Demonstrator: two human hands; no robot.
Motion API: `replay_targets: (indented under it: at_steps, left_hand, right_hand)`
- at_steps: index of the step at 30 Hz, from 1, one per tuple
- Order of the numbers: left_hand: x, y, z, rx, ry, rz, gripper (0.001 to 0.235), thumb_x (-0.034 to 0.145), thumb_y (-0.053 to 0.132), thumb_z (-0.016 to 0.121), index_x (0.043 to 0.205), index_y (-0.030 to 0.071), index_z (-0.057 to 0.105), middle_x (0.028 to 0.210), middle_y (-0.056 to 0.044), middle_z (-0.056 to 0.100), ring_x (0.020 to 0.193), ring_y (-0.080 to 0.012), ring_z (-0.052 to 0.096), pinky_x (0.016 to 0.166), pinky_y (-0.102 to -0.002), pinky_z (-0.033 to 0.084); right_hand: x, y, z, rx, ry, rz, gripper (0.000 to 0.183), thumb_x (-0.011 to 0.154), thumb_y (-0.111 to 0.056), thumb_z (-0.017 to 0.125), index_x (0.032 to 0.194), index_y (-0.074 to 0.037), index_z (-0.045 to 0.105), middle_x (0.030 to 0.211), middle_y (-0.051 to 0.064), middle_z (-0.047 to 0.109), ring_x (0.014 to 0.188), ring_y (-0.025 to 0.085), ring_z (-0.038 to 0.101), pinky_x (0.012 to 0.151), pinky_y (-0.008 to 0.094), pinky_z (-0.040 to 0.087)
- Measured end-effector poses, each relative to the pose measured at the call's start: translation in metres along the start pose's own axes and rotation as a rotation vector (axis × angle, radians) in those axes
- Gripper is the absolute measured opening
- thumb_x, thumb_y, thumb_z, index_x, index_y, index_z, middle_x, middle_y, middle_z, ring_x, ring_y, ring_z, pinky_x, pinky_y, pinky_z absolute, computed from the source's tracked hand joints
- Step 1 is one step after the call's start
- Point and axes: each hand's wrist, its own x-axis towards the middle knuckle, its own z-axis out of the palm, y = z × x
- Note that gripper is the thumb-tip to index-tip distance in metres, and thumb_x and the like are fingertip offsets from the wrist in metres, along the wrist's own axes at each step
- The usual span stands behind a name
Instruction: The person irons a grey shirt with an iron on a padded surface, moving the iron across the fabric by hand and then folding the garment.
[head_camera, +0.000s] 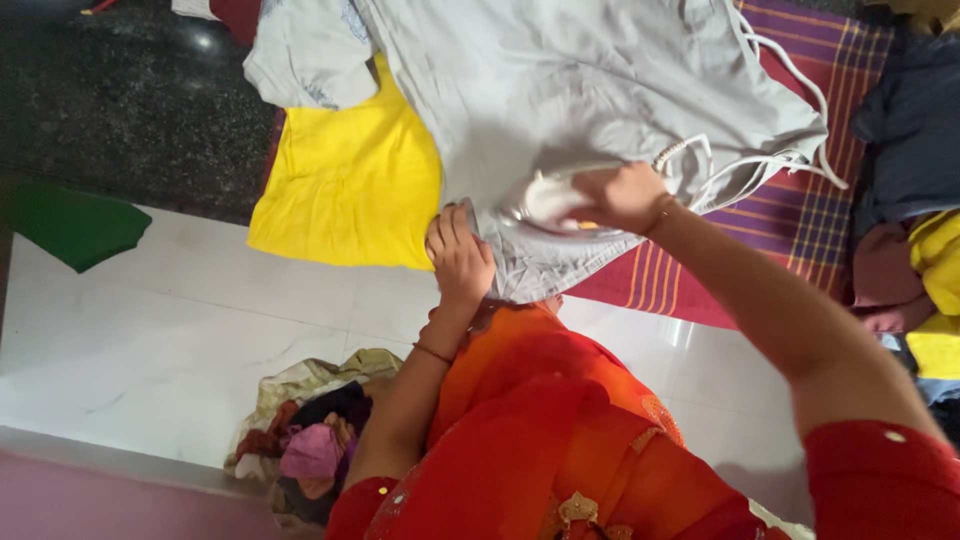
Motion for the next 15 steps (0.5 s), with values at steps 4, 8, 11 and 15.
replay_targets:
  at_steps: [4, 8, 11, 15]
  left_hand:
    - [-0.001, -0.003, 0.008, 0.037, 0.017, -0.009, 0.064, 0.083, 0.012, 0.061, 0.145, 0.004, 0.048, 0.147, -0.015, 0.051, 0.134, -0.0373, 0.045, 0.113, -0.05, 0.033]
    - [-0.001, -0.001, 0.009, 0.045, 0.015, -0.02, 0.066, 0.082, 0.013, 0.061, 0.145, -0.001, 0.047, 0.149, -0.017, 0.048, 0.134, -0.0389, 0.045, 0.112, -0.05, 0.033]
    - [0.0, 0.0, 0.006, 0.075, 0.01, -0.017, 0.067, 0.08, 0.014, 0.061, 0.142, -0.004, 0.046, 0.151, -0.021, 0.045, 0.132, -0.0416, 0.045, 0.111, -0.051, 0.032]
    - [-0.02, 0.0, -0.007, -0.015, 0.113, 0.148, 0.062, 0.09, 0.017, 0.06, 0.144, -0.009, 0.043, 0.153, -0.03, 0.043, 0.136, -0.048, 0.042, 0.117, -0.053, 0.035]
  right_hand:
    - [0.053, -0.005, 0.004, 0.062, 0.114, 0.23, 0.059, 0.085, -0.07, 0.072, 0.104, -0.014, 0.071, 0.077, 0.011, 0.073, 0.066, 0.033, 0.071, 0.06, 0.046, 0.056]
    - [0.106, -0.01, 0.013, 0.062, 0.294, 0.365, 0.059, 0.09, -0.067, 0.074, 0.101, -0.009, 0.071, 0.077, 0.017, 0.073, 0.069, 0.038, 0.071, 0.06, 0.049, 0.056]
    - [0.117, -0.01, 0.017, 0.114, 0.281, 0.388, 0.06, 0.091, -0.067, 0.074, 0.099, -0.008, 0.07, 0.079, 0.017, 0.073, 0.072, 0.038, 0.072, 0.063, 0.049, 0.057]
    - [0.087, -0.012, 0.008, 0.082, 0.159, 0.253, 0.059, 0.087, -0.065, 0.075, 0.106, -0.009, 0.071, 0.08, 0.017, 0.073, 0.071, 0.038, 0.071, 0.062, 0.048, 0.056]
